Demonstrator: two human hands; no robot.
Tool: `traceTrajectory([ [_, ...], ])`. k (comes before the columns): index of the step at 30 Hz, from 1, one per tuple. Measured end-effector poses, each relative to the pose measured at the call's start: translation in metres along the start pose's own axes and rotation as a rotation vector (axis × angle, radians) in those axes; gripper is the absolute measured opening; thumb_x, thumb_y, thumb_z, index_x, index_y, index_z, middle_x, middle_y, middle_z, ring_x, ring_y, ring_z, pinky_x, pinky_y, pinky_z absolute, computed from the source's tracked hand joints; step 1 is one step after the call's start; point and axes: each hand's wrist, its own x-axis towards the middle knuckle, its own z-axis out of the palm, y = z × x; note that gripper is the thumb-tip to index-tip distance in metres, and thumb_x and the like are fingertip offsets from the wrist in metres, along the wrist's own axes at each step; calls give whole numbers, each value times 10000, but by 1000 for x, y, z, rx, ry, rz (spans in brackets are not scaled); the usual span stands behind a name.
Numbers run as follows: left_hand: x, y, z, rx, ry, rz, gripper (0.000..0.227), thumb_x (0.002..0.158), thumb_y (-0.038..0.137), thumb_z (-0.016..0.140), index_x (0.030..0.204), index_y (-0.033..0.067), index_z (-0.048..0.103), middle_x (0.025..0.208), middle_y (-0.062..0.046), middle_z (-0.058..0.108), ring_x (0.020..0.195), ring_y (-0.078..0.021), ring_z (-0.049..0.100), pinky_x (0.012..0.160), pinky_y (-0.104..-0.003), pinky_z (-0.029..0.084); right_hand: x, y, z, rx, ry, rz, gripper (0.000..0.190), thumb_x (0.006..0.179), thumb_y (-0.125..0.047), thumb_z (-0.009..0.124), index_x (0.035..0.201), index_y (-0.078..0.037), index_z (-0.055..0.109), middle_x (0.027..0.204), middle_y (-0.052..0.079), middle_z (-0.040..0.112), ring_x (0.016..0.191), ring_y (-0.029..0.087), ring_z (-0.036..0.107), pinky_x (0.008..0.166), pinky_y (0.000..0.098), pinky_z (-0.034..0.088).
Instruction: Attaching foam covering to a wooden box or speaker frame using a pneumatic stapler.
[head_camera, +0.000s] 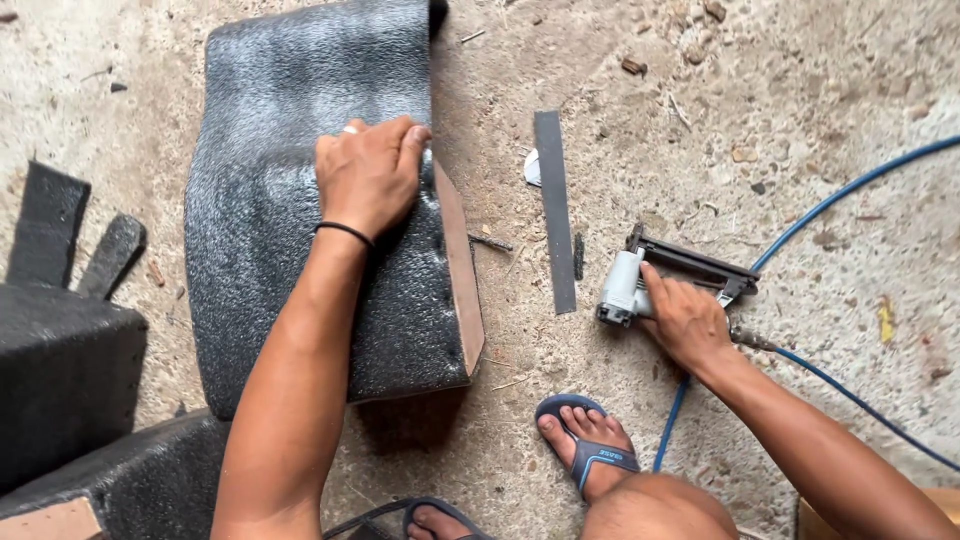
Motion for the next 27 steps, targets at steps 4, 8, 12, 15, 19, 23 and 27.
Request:
traceTrajectory([
  [4,-4,1,0,-21,-5,-18,316,1060,421,512,1035,249,776,829,-76,699,905,-288,616,842,-454,384,-6,-2,14,51,-24,34,1019,702,-372,893,1530,-76,377,956,99,666,847,239,653,694,387,536],
  [8,-3,-2,3,-23,60,14,311,1061,413,516,1069,256,784,909,-56,735,973,-288,619,861,-452,368,-10,-3,14,93,-12,68,995,719,-388,881,1525,-94,377,963,101,673,853,242,646,696,389,513],
  [12,-6,0,3,-44,84,24,293,1075,400,519,1111,247,766,990,-19,755,1020,-256,618,894,-428,352,-11,0,23,144,6,70,956,744,-341,867,1524,-76,382,994,109,679,872,242,638,722,388,516],
  [15,-13,3,-1,-40,90,24,283,1098,384,517,1161,252,758,1042,-13,747,1008,-242,613,936,-424,347,-12,0,29,174,32,64,949,746,-318,865,1523,-63,382,1021,126,674,881,247,633,748,393,525],
  [19,-16,3,-3,-46,100,39,278,1078,363,514,1167,260,757,1083,15,748,1063,-229,603,896,-419,338,-13,-3,25,174,26,90,954,743,-301,865,1530,-72,377,1050,117,673,910,248,625,762,393,518],
  [23,-12,2,-10,-47,28,58,276,1056,314,532,1232,266,739,1185,15,732,1175,-228,595,956,-444,351,-14,-2,28,158,10,94,959,747,-292,863,1532,-62,364,1051,104,664,935,242,615,807,409,484],
  [27,-3,-8,-19,-75,-82,129,318,1024,275,556,1307,260,700,1340,-19,669,1246,-296,546,957,-477,416,-16,-2,26,165,-22,101,962,757,-263,858,1548,-62,349,1063,110,652,926,243,607,824,405,478],
])
